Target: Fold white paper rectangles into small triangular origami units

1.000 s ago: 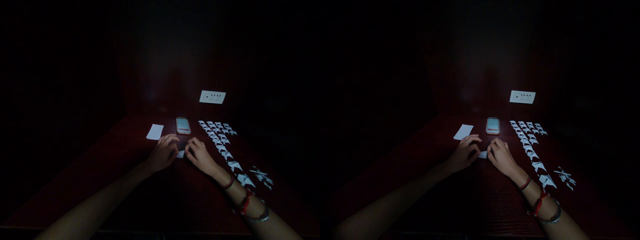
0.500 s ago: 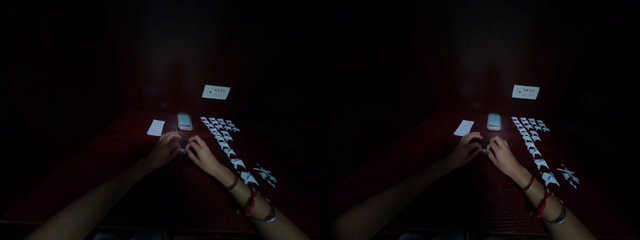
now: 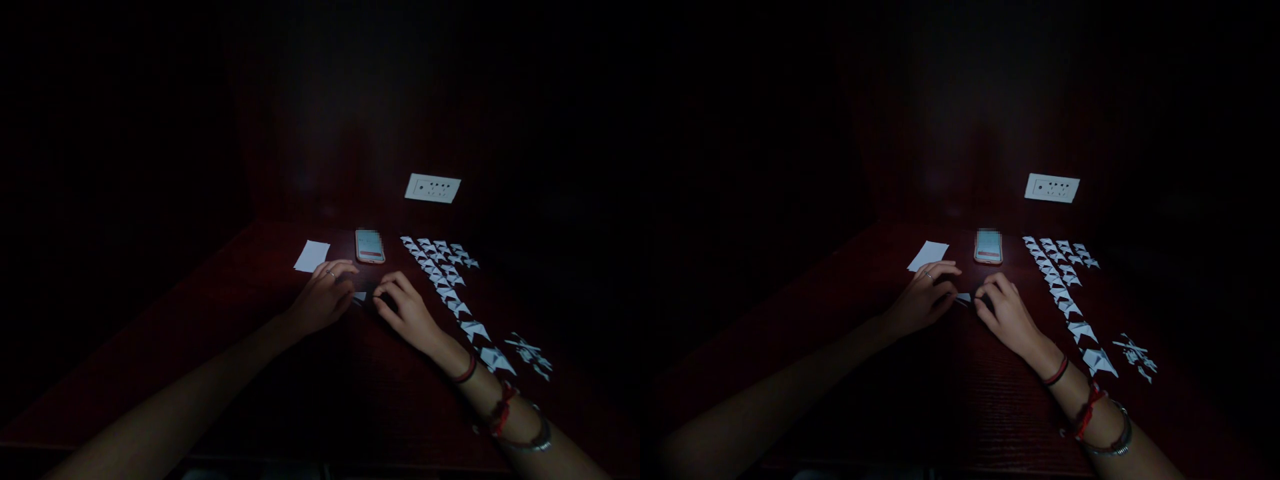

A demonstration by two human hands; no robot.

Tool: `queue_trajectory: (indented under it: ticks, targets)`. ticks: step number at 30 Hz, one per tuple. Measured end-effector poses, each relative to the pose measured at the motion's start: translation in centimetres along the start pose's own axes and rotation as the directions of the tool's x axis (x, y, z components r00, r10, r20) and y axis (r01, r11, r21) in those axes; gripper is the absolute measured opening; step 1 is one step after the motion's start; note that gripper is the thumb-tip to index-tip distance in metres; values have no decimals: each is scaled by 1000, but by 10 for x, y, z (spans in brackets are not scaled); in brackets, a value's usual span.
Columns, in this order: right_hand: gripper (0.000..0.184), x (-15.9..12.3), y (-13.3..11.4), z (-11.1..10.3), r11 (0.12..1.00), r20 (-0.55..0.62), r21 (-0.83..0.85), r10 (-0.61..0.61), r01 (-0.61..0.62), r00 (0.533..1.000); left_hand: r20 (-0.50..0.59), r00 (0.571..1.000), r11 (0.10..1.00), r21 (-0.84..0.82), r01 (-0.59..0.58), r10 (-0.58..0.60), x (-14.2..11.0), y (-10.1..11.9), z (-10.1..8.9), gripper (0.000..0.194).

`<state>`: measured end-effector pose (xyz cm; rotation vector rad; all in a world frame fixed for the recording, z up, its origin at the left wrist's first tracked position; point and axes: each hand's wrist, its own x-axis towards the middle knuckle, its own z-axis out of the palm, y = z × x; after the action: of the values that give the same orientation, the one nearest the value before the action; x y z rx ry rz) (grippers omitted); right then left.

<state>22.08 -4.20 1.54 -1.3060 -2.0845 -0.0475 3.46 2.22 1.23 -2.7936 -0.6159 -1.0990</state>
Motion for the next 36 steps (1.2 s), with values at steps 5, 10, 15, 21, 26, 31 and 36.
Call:
queue_trajectory:
  ticks: [5, 10, 15, 21, 26, 31, 36]
  targets:
    - [10, -1, -6, 5, 999, 42, -22, -27, 28, 999, 25, 998, 997, -40, -63, 64, 1, 6, 1, 7]
    - [10, 0, -6, 2, 996, 41, -40, -72, 74, 997, 20, 998, 996, -68, -57, 58, 0, 4, 4, 7]
    - [11, 1, -8, -2, 992, 12, -76, -95, 96, 995, 23, 999, 997, -75, -32, 34, 1, -1, 0, 6]
    - [11, 0, -7, -3, 991, 16, -88, -99, 100, 995, 65, 997, 997, -73, -37, 42, 1, -6, -6, 7]
    - [9, -1, -1, -4, 999, -28, -38, -23, 22, 999, 63, 998, 995, -97, 15, -9, -6, -21, -7, 8]
    - [9, -1, -1, -3, 996, -21, 88, -13, 15, 1000, 83, 995, 978, -198, 66, -51, -7, -16, -3, 9]
    - [10, -1, -3, -1, 987, -4, 161, -4, 4, 1000, 115, 992, 955, -287, 78, -47, -7, -8, 0, 4]
